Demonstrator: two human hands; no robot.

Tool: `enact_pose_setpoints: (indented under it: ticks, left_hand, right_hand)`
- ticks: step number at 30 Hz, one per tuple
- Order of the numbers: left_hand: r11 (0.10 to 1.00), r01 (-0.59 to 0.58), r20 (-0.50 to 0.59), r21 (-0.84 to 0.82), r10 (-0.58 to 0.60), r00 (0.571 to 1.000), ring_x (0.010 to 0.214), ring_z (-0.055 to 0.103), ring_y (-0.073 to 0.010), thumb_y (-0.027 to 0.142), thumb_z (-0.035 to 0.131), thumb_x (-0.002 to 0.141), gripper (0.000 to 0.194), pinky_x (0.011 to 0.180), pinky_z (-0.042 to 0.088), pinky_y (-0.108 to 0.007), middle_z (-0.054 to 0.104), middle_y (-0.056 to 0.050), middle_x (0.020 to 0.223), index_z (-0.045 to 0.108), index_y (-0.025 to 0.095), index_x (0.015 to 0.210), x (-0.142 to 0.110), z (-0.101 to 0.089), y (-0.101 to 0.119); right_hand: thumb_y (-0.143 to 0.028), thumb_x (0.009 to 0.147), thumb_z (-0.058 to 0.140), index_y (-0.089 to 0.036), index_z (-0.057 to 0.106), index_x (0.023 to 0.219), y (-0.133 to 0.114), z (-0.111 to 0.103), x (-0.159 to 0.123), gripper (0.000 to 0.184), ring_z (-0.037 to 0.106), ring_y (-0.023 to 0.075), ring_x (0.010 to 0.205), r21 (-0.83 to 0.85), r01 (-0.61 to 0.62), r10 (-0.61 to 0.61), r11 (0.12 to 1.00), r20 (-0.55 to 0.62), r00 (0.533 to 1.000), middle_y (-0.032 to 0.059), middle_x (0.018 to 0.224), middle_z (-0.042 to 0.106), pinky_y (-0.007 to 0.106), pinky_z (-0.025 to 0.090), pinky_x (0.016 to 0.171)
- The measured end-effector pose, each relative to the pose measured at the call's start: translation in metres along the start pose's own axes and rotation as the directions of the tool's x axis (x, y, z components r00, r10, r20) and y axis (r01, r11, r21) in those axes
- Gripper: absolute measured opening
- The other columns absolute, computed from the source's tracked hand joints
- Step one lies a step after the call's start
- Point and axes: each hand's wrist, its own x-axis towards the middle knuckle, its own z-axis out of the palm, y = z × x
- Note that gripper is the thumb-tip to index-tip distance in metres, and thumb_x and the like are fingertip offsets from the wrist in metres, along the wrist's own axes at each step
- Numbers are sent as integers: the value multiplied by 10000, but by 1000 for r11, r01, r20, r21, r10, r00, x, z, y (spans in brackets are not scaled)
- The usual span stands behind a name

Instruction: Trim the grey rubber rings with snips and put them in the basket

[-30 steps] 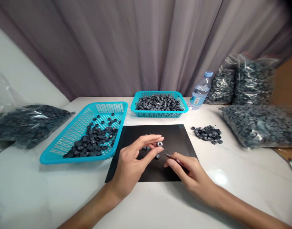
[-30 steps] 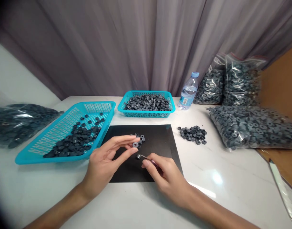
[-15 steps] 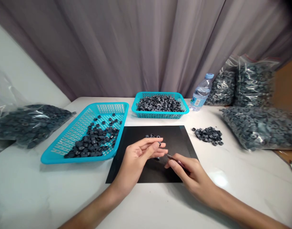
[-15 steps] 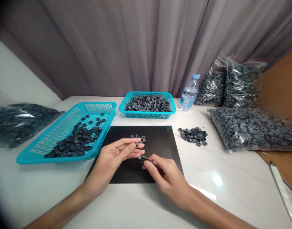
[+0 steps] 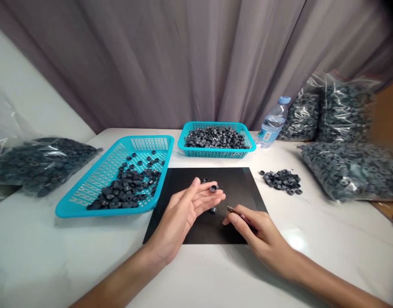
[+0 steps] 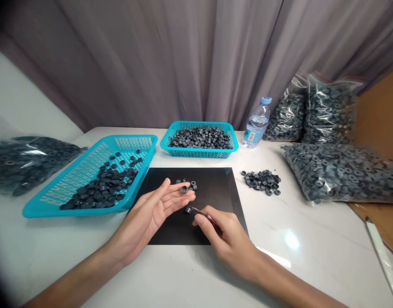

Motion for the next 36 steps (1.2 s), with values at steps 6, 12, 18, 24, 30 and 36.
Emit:
enact_pose_setpoints:
  ticks: [6, 12, 18, 24, 30, 36]
  left_hand:
    - [995, -93, -73, -25, 90, 993, 1132, 733, -257, 349, 510, 1039, 318, 1062, 561, -371, 791, -126, 1147, 729, 124, 1087, 0, -2, 13]
    - [505, -406, -184, 762, 769, 612, 1186, 688, -253, 409, 448, 1055, 376, 1107, 502, -470, 772, -58, 1182, 700, 145, 1144, 12, -51, 68]
    - [-318, -228, 382, 920, 856, 349, 1166, 655, -257, 212, 598, 978, 152, 1089, 464, -458, 779, -31, 1043, 747, 199, 1007, 17, -79, 72]
    - [-487, -576, 747, 656, 313, 586, 1032, 675, -269, 236, 584, 977, 158, 931, 511, -403, 757, -74, 1012, 716, 199, 1057, 9, -34, 18]
    - [-227, -636, 675, 737, 230, 701, 950, 674, -246, 231, 609, 962, 150, 875, 531, -390, 721, -72, 1001, 722, 217, 1059, 10, -29, -3]
    - [670, -308, 192, 676, 243, 951, 837, 738, -192, 296, 754, 847, 111, 801, 615, -314, 775, -44, 934, 719, 205, 900, 16, -27, -2]
  right_hand:
    - [-438, 1070, 422, -179, 664, 902, 1, 1, 0, 393, 444, 121, 577, -18, -14, 14, 1000, 4, 1000, -26, 660, 508, 245, 345, 556]
    - [-458, 1072, 413, -181, 672, 916, -2, -1, 0, 410, 466, 123, 605, -16, -19, 20, 1000, 20, 1000, -13, 697, 547, 244, 358, 565]
    - [-443, 1074, 415, -180, 667, 905, -3, -1, 0, 402, 454, 117, 602, -4, -4, 4, 1000, 19, 1000, -17, 696, 537, 246, 354, 569]
    - [-452, 1073, 409, -175, 651, 893, -3, 0, 1, 409, 415, 119, 597, -3, -5, 5, 1000, 7, 1000, -32, 667, 456, 247, 343, 563]
    - [-473, 1070, 400, -179, 649, 900, -1, 1, 0, 420, 429, 125, 606, -6, 0, 0, 1000, 10, 1000, -24, 685, 483, 245, 364, 570]
    - [-462, 1071, 407, -182, 657, 895, -2, 0, 0, 414, 441, 122, 588, -1, 6, -6, 1000, 7, 1000, -25, 666, 498, 242, 356, 559]
